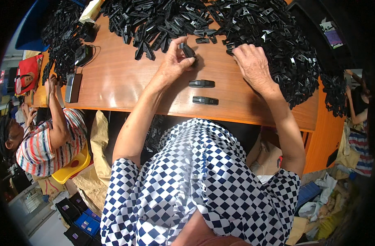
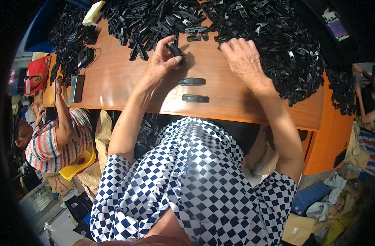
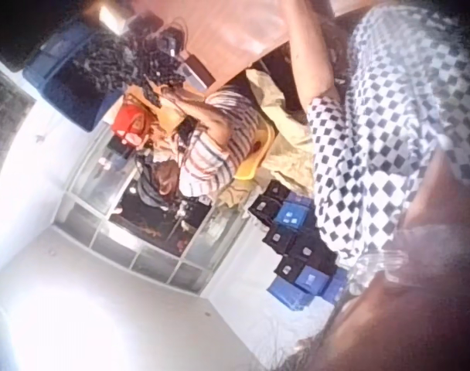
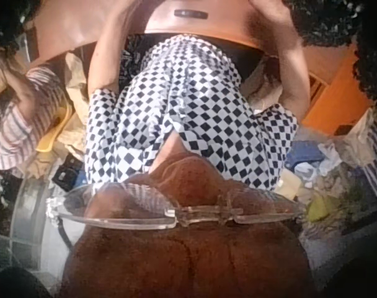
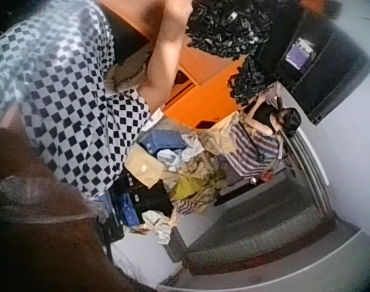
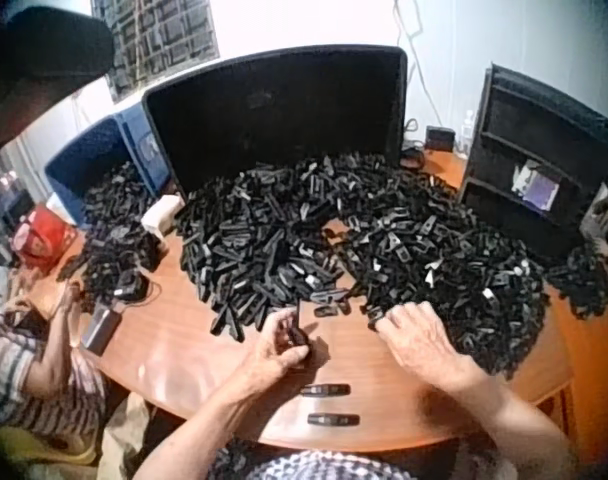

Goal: The person assembles small black plastic buckle components by hand on a table.

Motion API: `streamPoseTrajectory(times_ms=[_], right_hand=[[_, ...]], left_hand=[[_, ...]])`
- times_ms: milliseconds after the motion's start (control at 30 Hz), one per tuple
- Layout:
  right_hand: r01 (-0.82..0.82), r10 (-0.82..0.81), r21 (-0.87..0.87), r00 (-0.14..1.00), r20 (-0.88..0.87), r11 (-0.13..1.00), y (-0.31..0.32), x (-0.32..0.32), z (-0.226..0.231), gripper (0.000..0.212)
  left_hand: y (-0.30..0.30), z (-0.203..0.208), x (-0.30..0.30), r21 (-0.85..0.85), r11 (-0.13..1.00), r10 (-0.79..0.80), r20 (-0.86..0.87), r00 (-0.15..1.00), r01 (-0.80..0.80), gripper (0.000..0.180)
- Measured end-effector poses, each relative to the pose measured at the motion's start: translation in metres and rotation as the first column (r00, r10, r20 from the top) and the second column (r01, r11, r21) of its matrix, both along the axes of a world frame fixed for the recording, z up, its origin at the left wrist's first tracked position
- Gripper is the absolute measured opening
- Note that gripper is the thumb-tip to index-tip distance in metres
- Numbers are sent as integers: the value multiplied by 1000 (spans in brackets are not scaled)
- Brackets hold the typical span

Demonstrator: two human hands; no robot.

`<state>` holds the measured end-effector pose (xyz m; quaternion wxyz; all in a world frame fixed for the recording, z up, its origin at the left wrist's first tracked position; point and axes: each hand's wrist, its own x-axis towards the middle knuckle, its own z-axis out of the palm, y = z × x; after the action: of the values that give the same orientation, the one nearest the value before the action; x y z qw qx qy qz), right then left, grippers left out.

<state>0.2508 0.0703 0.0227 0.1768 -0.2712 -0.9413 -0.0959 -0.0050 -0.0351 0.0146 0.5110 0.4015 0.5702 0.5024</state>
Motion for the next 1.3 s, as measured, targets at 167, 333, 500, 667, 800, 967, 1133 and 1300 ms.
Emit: streamPoseTrajectory(times_ms=[167,333,500,667,800,967,1133,1300], right_hand=[[37,-105,-709,993,-52,704,-27,-28,6,17],[183,-106,-874,983,152,450,-29,-21,1,31],[264,-244,-783,959,147,563,-24,-18,1,32],[238,-130,-631,968,213,738,-25,-19,3,27],[40,6,-556,997,80,830,-32,-23,7,23],[-53,75,-617,997,9,786,-44,-35,19,22],[48,87,-571,974,207,819,-47,-35,20,19],[63,83,-604,974,212,795,-49,-37,25,19]], left_hand=[[2,-33,11,47,993,-120,197,973,113,37],[-11,-28,4,31,961,-229,-478,848,276,24],[-25,-10,4,118,973,-82,-622,779,197,25],[-23,-21,-4,103,953,-123,-727,676,284,23],[-18,-22,-5,138,924,-124,-773,622,356,22],[-19,-26,-4,160,919,-122,-754,645,360,20],[-20,-27,-4,180,916,-112,-744,658,359,19],[-23,-22,1,173,920,-117,-734,669,351,19]])
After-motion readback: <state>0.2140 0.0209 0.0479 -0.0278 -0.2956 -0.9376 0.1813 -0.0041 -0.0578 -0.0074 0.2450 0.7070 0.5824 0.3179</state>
